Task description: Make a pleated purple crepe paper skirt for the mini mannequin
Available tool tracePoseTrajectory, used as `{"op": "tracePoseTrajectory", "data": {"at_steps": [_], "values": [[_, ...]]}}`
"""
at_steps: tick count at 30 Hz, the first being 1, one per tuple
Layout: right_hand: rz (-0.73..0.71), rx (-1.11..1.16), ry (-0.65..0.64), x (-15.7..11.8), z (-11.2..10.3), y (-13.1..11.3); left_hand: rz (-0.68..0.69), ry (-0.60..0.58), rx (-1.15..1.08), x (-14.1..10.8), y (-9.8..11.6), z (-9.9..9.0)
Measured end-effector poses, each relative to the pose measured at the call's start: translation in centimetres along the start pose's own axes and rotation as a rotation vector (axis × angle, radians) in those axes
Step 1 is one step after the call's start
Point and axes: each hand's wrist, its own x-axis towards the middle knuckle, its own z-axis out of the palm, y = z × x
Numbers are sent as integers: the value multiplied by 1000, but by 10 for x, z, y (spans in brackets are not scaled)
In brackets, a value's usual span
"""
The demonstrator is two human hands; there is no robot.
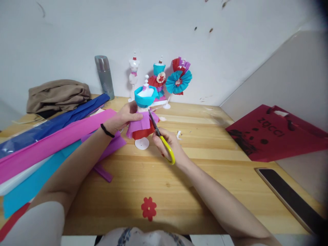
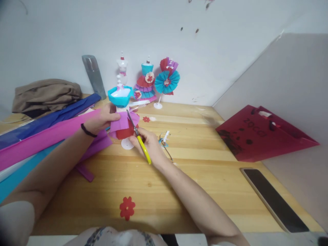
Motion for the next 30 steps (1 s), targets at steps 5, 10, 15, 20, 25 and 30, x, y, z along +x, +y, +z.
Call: {"op": "tracePoseTrajectory", "data": {"at_steps": [5, 10, 15, 20, 25, 30], "values": [[-78, 104, -42, -2, -1, 5, 5, -2, 12, 0, -1, -1], [-132, 185, -33, -2, -4, 13, 25, 3, -8, 0, -1, 0], [-65, 189, 23, 2, -11, 9, -11, -34, -24, -1, 0, -1], [-39, 155, 63, 3, -18, 1, -25, -42, -3, -3, 0, -2], [-1, 84, -7, -4, -23, -4, -10, -16, -10, -2, -2, -2], [-22, -20, -144, -13, -34, -7, -34, -13, -26, -2, -2, -3]]}}
